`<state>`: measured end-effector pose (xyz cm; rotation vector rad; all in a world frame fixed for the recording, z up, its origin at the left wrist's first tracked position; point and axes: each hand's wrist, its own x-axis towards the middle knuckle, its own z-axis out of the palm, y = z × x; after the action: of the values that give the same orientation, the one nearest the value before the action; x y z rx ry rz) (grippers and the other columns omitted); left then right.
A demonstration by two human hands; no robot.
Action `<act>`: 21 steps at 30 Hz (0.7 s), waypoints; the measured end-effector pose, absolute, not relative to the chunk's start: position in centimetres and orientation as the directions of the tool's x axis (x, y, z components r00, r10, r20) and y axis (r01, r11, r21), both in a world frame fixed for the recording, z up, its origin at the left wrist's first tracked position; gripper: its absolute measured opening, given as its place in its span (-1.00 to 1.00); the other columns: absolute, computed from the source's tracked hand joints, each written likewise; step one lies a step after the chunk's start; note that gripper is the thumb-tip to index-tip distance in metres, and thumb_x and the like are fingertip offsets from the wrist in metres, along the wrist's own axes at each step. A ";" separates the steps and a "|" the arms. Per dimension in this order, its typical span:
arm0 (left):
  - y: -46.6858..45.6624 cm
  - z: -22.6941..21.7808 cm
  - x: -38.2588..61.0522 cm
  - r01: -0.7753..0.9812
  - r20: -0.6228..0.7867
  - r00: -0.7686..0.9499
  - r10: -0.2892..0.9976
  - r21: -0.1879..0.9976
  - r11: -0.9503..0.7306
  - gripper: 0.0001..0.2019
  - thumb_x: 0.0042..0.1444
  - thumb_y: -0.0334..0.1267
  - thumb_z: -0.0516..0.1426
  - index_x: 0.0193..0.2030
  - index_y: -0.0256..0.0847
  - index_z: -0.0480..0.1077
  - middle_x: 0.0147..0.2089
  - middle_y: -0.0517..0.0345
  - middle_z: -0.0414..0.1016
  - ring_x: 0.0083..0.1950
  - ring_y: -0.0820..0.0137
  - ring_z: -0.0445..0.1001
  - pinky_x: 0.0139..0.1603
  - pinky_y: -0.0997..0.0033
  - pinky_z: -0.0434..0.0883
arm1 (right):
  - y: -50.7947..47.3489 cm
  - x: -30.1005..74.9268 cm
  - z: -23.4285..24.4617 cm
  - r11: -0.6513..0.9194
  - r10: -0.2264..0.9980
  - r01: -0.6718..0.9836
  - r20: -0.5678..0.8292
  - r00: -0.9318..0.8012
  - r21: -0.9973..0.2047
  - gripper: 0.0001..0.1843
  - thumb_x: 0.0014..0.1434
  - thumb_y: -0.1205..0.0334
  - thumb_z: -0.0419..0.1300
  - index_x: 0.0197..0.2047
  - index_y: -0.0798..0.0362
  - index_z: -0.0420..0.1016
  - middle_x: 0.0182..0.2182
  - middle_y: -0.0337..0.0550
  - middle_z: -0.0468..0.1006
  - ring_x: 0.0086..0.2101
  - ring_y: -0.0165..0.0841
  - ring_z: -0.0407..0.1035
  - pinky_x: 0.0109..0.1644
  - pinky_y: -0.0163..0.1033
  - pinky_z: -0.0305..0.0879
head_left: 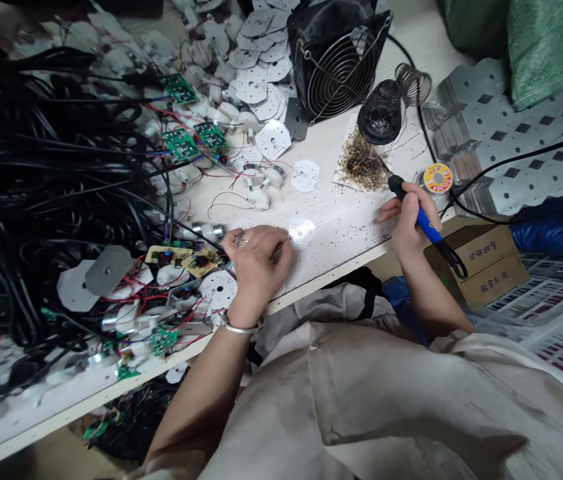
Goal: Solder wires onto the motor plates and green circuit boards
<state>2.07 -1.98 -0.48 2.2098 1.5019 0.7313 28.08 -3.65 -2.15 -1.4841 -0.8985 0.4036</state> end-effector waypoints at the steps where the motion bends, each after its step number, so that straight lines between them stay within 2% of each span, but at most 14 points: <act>1: -2.0 -0.5 2.1 0.746 0.205 0.291 0.934 0.563 -0.356 -0.84 0.27 -0.24 0.13 -0.35 -0.10 0.46 -0.22 0.24 0.67 -0.05 0.27 0.60 0.24 0.00 0.08 | -4.2 27.7 -2.0 0.114 0.737 0.274 0.267 0.621 -0.955 -0.59 0.30 -0.17 0.13 -0.07 -0.01 0.51 -0.54 -0.33 0.53 -0.65 -0.47 0.43 -0.57 -0.33 0.37; 7: -1.9 -0.9 2.3 0.772 0.134 0.243 0.961 0.572 -0.275 -0.85 0.25 -0.27 0.10 -0.35 -0.10 0.43 -0.20 0.22 0.66 -0.03 0.29 0.57 0.23 0.05 0.15 | -8.0 23.6 -1.8 0.097 0.892 0.108 0.135 0.431 -0.989 -0.67 0.31 -0.11 0.12 -0.15 -0.06 0.54 -0.59 -0.32 0.53 -0.71 -0.47 0.35 -0.68 -0.35 0.26; 11: -1.5 -0.9 2.6 0.787 0.079 0.228 0.971 0.572 -0.231 -0.87 0.22 -0.31 0.12 -0.35 -0.12 0.46 -0.20 0.19 0.64 -0.05 0.28 0.53 0.19 0.07 0.22 | -8.6 22.1 -2.2 0.075 0.950 0.108 0.104 0.295 -0.991 -0.64 0.32 -0.11 0.11 -0.19 -0.02 0.57 -0.62 -0.32 0.55 -0.74 -0.50 0.32 -0.70 -0.39 0.23; 16: -0.5 -0.6 2.6 0.787 0.024 0.249 0.968 0.577 -0.217 -0.87 0.16 -0.35 0.10 -0.36 -0.16 0.46 -0.17 0.10 0.61 -0.09 0.27 0.51 0.08 0.11 0.34 | -8.1 22.1 -1.7 0.061 0.946 0.043 0.072 0.317 -0.997 -0.68 0.31 -0.06 0.14 -0.18 -0.02 0.58 -0.60 -0.34 0.54 -0.68 -0.51 0.36 -0.66 -0.41 0.27; 21: 1.0 0.0 2.6 0.783 -0.042 0.324 0.945 0.573 -0.243 -0.88 0.08 -0.40 0.09 -0.41 -0.19 0.43 -0.30 0.09 0.54 -0.22 0.33 0.46 -0.16 0.28 0.38 | -7.9 21.9 -1.3 -0.007 0.961 0.082 0.016 0.277 -0.997 -0.64 0.32 -0.08 0.14 -0.18 0.00 0.60 -0.61 -0.34 0.54 -0.69 -0.54 0.33 -0.62 -0.42 0.28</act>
<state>2.61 1.03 -0.01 2.0959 1.5180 0.4305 21.94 -7.92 -1.33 -1.3852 -1.0584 0.9558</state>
